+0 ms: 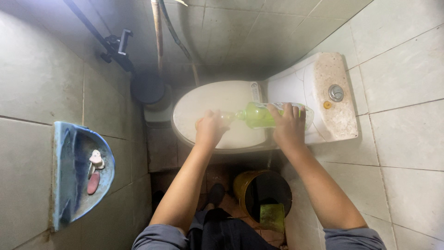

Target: The person pours liquid from a green bottle onto the toilet seat and lid, then uses a green cup to scoop water from a bucket and pour it over the seat and lid. They open the toilet lid, pour liquid from a red bottle into the bowl, and finally pick up a toilet brush.

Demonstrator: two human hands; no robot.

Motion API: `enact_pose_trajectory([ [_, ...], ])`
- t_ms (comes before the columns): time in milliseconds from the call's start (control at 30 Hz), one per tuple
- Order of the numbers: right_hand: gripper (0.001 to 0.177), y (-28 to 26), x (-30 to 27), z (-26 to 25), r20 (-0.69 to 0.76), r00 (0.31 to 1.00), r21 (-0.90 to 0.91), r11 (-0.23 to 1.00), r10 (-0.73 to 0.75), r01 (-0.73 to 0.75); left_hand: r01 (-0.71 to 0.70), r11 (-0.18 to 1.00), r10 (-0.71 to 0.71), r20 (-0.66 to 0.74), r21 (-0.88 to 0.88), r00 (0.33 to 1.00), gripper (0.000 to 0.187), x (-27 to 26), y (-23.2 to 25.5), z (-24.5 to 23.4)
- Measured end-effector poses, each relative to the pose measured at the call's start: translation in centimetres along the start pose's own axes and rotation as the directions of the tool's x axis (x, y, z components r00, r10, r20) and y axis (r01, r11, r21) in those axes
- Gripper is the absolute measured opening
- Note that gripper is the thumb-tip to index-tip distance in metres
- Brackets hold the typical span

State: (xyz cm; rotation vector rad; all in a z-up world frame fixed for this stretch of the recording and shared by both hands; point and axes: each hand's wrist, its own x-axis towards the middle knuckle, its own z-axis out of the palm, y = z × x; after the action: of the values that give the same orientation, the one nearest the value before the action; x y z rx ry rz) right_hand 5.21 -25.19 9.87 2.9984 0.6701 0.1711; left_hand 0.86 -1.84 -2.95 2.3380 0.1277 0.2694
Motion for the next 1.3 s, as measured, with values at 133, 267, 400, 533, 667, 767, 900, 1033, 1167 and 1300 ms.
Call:
enact_pose_trajectory([
  [133,0.063,0.2,0.0,0.1,0.015,1.0,0.005,1.0,0.01,-0.01,0.024,1.0,-0.023,0.039,-0.02,0.999,0.049,0.0,0.0,-0.1],
  [267,0.062,0.3,0.0,0.4,0.006,1.0,-0.012,1.0,0.003,-0.002,0.027,0.999,-0.025,0.05,-0.04,0.998,0.046,0.1,0.3,-0.2],
  [400,0.06,0.4,-0.2,0.6,-0.04,0.999,-0.017,1.0,-0.013,0.013,0.019,0.999,-0.017,0.035,-0.038,0.999,0.047,0.2,0.7,-0.3],
  [533,0.062,0.5,-0.3,0.8,-0.018,1.0,-0.025,1.0,0.004,-0.004,0.03,0.998,-0.029,0.034,-0.05,0.999,0.046,0.2,1.0,-0.3],
  [667,0.061,0.8,-0.3,1.1,-0.024,1.0,-0.017,1.0,0.0,0.0,0.065,0.993,-0.06,0.052,-0.099,0.997,0.045,0.1,1.2,-0.1],
  [767,0.061,0.9,-0.4,1.5,-0.011,1.0,0.029,1.0,0.008,-0.008,0.09,0.987,-0.083,0.057,-0.133,0.995,0.046,0.3,1.3,0.3],
  [900,0.066,0.8,-0.6,2.4,0.012,1.0,0.07,0.997,0.027,-0.027,0.063,0.981,-0.055,0.049,-0.185,0.997,0.044,0.4,1.4,0.8],
  [1033,0.066,0.9,-0.4,3.9,0.098,0.992,0.194,0.977,0.076,-0.094,0.12,0.972,-0.108,0.074,-0.2,0.991,0.04,0.6,0.9,1.8],
  [1167,0.064,1.0,0.0,6.1,0.145,0.983,0.299,0.942,0.111,-0.15,0.257,0.95,-0.233,0.148,-0.176,0.961,0.036,1.1,-1.5,3.9],
  [1300,0.056,1.5,-0.3,8.5,0.082,0.991,0.353,0.926,0.108,-0.131,0.279,0.953,-0.271,0.08,-0.12,0.959,0.048,0.8,-5.0,7.3],
])
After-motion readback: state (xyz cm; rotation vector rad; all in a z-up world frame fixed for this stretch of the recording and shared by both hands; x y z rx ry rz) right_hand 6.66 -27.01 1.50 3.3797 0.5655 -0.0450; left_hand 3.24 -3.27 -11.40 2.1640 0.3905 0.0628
